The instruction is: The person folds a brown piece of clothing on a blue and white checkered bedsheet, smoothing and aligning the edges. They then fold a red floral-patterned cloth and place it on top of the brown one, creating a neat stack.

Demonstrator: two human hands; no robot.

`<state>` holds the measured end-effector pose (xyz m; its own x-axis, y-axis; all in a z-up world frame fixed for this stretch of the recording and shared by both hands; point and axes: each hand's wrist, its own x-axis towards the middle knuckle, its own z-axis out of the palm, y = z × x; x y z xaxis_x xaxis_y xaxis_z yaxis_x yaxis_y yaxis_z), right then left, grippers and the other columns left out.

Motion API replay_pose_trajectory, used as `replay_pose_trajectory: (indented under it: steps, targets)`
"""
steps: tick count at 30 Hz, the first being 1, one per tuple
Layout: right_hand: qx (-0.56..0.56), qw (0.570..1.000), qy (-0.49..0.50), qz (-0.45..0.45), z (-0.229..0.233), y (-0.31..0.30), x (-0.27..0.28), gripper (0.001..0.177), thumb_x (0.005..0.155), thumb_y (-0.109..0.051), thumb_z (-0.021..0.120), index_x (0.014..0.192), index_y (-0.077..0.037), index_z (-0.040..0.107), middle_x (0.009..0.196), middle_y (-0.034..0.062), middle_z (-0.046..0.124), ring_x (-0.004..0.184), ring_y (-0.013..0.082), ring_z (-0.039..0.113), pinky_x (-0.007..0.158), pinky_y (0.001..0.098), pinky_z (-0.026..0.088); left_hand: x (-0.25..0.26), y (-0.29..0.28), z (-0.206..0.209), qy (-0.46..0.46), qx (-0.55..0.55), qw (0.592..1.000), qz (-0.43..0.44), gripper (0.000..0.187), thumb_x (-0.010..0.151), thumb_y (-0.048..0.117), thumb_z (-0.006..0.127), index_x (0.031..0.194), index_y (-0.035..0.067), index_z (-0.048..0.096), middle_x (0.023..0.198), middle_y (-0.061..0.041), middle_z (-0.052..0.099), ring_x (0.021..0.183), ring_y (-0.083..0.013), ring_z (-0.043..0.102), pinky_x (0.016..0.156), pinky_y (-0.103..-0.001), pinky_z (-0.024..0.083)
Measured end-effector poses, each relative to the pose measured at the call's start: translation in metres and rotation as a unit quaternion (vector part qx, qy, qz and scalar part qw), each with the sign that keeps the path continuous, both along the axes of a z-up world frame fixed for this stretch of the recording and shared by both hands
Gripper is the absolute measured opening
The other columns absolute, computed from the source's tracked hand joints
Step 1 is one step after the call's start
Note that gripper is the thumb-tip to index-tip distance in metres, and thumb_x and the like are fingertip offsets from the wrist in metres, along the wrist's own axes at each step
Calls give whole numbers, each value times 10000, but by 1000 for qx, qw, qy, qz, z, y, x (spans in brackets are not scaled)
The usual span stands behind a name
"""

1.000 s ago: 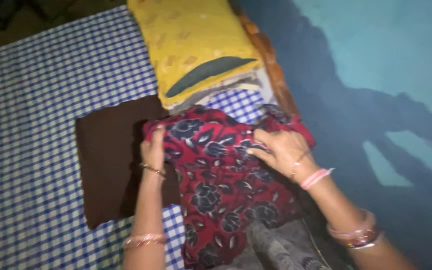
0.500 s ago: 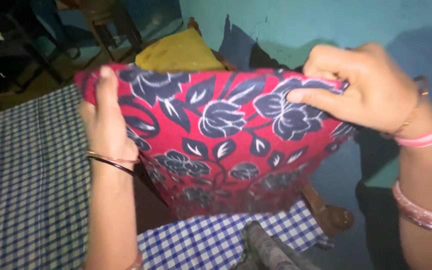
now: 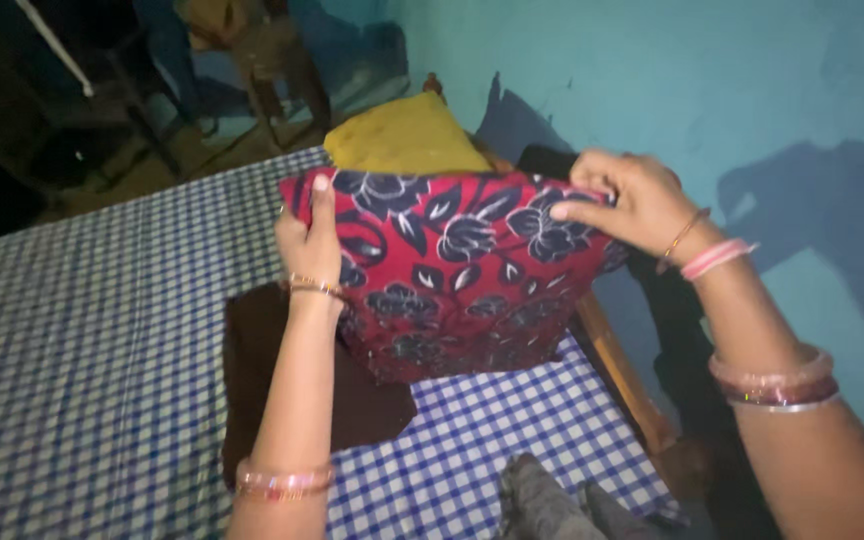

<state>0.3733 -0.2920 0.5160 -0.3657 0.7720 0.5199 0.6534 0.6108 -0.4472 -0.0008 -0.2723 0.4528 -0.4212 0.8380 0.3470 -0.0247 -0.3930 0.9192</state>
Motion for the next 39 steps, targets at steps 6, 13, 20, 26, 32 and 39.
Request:
replay_pose_trajectory:
  steps: [6, 13, 20, 26, 32, 39]
  targets:
    - [193, 973, -51, -114, -23, 30, 45, 392, 977, -461, 754, 1060, -79, 717, 1023, 69, 673, 1007, 208, 613, 922, 386, 491, -8, 10, -7, 19, 16, 999, 39, 292, 983, 347, 682, 1038, 68, 743, 917, 47, 720, 823, -44, 637, 758, -238, 515]
    - [-245, 942, 191, -125, -57, 61, 71, 525, 998, -587, 642, 1192, -104, 707, 1131, -26, 694, 1089, 73, 593, 937, 284, 413, -9, 6, 5, -29, 5, 999, 41, 284, 924, 310, 739, 1015, 43, 771, 924, 21, 743, 833, -70, 656, 774, -251, 529]
    - [-101, 886, 450, -41, 0, 62, 67, 309, 1134, -328, 627, 1102, -25, 674, 934, 30, 629, 768, 148, 525, 660, 325, 428, 10, -8, 53, -68, 141, 986, 59, 222, 988, 271, 731, 978, 50, 732, 911, 51, 689, 821, -39, 588, 741, -243, 491]
    - [-105, 832, 529, 134, 51, 65, 77, 203, 1150, -210, 567, 1109, -38, 668, 1046, 35, 725, 917, 132, 714, 838, 289, 608, 20, -19, 97, -47, 109, 993, -8, 198, 1009, 237, 713, 878, 98, 662, 793, 89, 600, 713, -35, 525, 642, -253, 468]
    - [-212, 822, 519, 101, 21, 55, 94, 181, 1141, -195, 547, 1082, -60, 652, 998, 26, 706, 864, 120, 692, 781, 281, 583, 27, -33, 67, -15, 31, 999, -1, 224, 1075, 203, 744, 939, 54, 648, 825, 52, 543, 694, -71, 425, 580, -275, 336]
    - [-275, 810, 504, 118, 24, 62, 125, 159, 1114, -191, 540, 1112, -66, 638, 1017, 19, 711, 893, 112, 700, 790, 273, 590, 17, -61, 93, -70, 16, 979, -191, 90, 1002, 134, 641, 1050, 83, 698, 991, 18, 735, 879, -76, 696, 803, -263, 581]
